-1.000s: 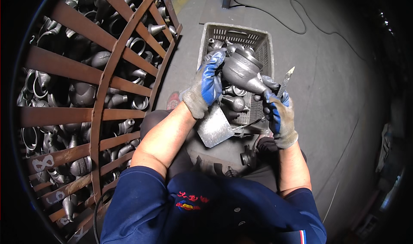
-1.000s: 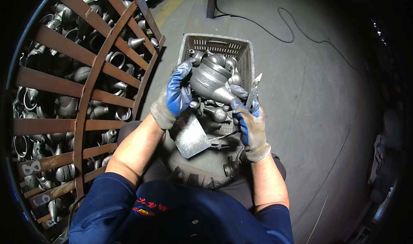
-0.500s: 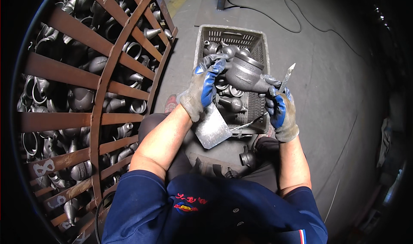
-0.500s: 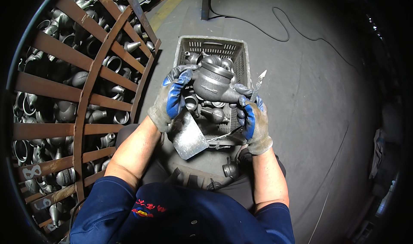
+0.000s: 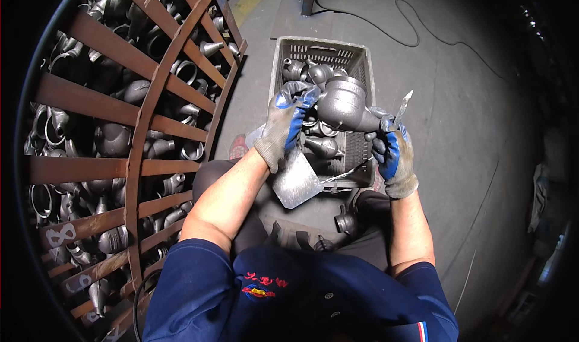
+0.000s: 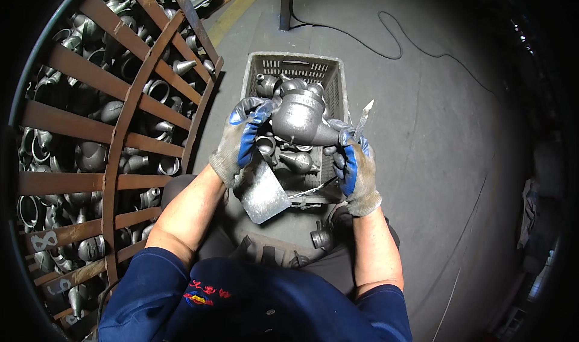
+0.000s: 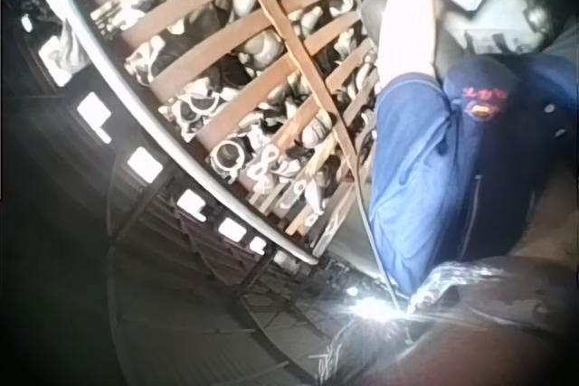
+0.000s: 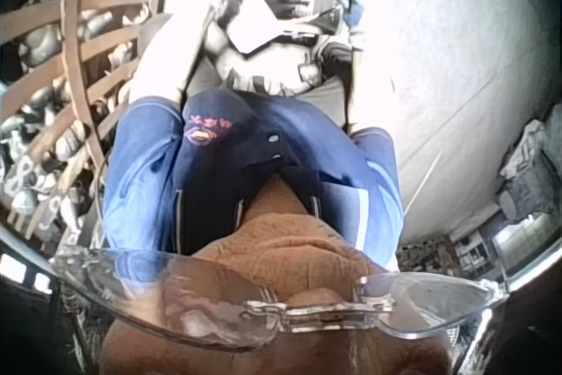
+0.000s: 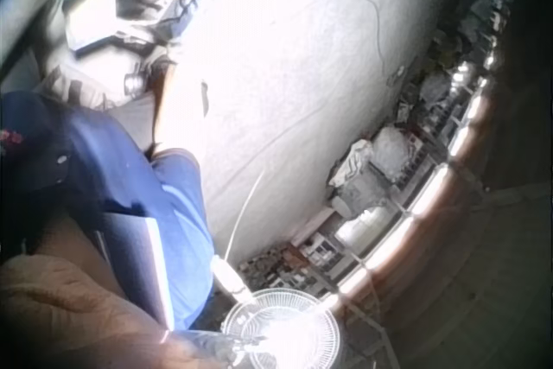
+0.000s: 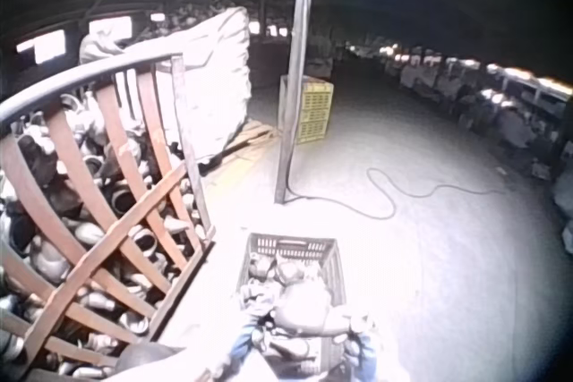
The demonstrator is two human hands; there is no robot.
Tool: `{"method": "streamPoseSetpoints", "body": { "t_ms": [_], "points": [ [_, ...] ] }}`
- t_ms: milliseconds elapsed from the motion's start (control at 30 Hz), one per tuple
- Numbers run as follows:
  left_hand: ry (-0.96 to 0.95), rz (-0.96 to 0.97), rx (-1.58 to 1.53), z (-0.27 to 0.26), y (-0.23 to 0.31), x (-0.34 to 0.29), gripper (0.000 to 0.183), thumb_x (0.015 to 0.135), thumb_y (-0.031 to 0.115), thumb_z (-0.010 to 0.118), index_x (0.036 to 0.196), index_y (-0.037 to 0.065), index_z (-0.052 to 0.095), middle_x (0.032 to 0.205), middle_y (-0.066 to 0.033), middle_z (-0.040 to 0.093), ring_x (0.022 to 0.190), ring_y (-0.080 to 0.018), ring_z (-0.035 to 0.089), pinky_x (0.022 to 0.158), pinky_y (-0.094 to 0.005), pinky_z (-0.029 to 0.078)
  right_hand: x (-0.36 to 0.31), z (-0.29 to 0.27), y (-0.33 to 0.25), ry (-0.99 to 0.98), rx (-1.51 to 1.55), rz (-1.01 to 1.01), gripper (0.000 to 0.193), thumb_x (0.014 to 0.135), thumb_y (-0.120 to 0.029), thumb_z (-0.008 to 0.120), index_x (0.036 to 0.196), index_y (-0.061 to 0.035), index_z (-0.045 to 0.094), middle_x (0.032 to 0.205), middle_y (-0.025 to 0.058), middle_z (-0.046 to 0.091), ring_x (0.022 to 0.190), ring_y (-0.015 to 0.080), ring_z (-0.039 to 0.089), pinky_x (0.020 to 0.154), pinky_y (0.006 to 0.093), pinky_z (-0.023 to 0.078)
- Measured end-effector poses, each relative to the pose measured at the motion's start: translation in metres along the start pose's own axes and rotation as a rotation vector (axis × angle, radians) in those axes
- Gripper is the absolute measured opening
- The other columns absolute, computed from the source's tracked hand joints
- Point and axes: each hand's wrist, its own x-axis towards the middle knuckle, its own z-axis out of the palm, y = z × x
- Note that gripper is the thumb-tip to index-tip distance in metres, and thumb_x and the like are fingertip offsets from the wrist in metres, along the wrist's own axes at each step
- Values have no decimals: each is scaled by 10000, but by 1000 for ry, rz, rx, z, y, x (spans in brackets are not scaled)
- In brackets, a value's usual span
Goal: Cleaning and inspecting metal castings using a hand tool before placing them into a storage cage.
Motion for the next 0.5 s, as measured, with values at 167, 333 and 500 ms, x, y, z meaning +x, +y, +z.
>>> {"method": "streamPoseSetpoints", "body": {
  "t_ms": [167,333,500],
  "points": [
    [9,5,-15,2,-5,0,148,867,201,614,948,85,570,790,0,587,627,-62,551,531,-194,465,-2,-2,0,71,-14,36,327,914,-323,504,1089,-55,569,632,-28,539,424,-11,333,370,147,245],
    [55,-142,15,7,-6,-2,149,873,244,606,928,109,577,708,22,562,505,-41,500,427,-169,415,-4,-3,-3,120,-45,32,334,913,-357,508,1020,-52,593,596,-30,527,420,-7,359,372,151,256],
    [-18,-168,51,9,-4,0,181,893,271,570,977,111,587,685,40,548,525,-27,489,406,-169,395,4,-7,-2,192,-40,19,341,915,-373,504,907,-48,605,596,-23,527,425,28,399,382,175,289]
  ]
}}
